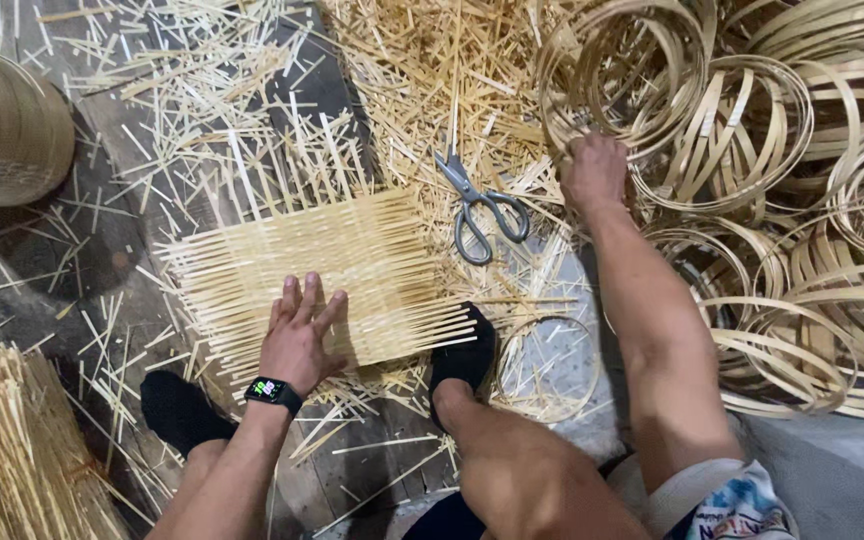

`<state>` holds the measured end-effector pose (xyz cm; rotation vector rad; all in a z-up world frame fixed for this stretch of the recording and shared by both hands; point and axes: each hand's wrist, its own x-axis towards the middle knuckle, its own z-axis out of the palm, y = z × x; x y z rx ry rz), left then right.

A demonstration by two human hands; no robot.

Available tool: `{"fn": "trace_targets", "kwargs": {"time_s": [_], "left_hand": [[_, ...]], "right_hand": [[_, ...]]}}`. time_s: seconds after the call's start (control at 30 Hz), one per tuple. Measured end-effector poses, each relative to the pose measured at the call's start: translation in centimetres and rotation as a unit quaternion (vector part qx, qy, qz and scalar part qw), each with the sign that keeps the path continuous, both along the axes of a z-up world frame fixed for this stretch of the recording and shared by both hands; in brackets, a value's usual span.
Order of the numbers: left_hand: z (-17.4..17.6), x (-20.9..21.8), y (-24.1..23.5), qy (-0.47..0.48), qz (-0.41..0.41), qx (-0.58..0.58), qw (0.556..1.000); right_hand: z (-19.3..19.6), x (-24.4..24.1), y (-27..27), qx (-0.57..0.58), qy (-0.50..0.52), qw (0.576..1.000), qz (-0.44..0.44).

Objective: The person sits on the floor and repeatedly places a woven bamboo mat over a circular wooden base, then uses shears to trim the excess matting flush with the base edge. The person stacks the finished bases to the side.

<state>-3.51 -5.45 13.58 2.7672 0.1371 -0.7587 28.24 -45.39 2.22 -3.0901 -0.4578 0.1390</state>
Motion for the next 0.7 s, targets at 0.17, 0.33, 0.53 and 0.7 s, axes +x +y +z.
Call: {"fn": "trace_targets", "kwargs": {"time_s": [0.17, 0.33, 0.53, 0.7], "left_hand": [[0.0, 0.5, 0.3, 0.029, 0.001, 0.003, 1.000], [-0.5, 0.1, 0.8, 0.014, -0.015, -0.014, 1.000], [-0.1, 0.4, 2.1, -0.045, 0.009, -0.052, 0.998], [4.6, 1.2, 1.9, -0.248, 0.105, -0.144, 0.952]], "right_hand": [[0.6, -0.8, -1.7, 0.078, -0.091, 0.990, 0.068], [3.6, -2.3, -5.4, 0.108, -0.217, 0.963, 0.114], [13.9, -3.5, -9.2, 0.093, -0.236, 0.962, 0.102], [27.9, -7.2, -5.9, 0.139, -0.198, 0.959, 0.145]]}}
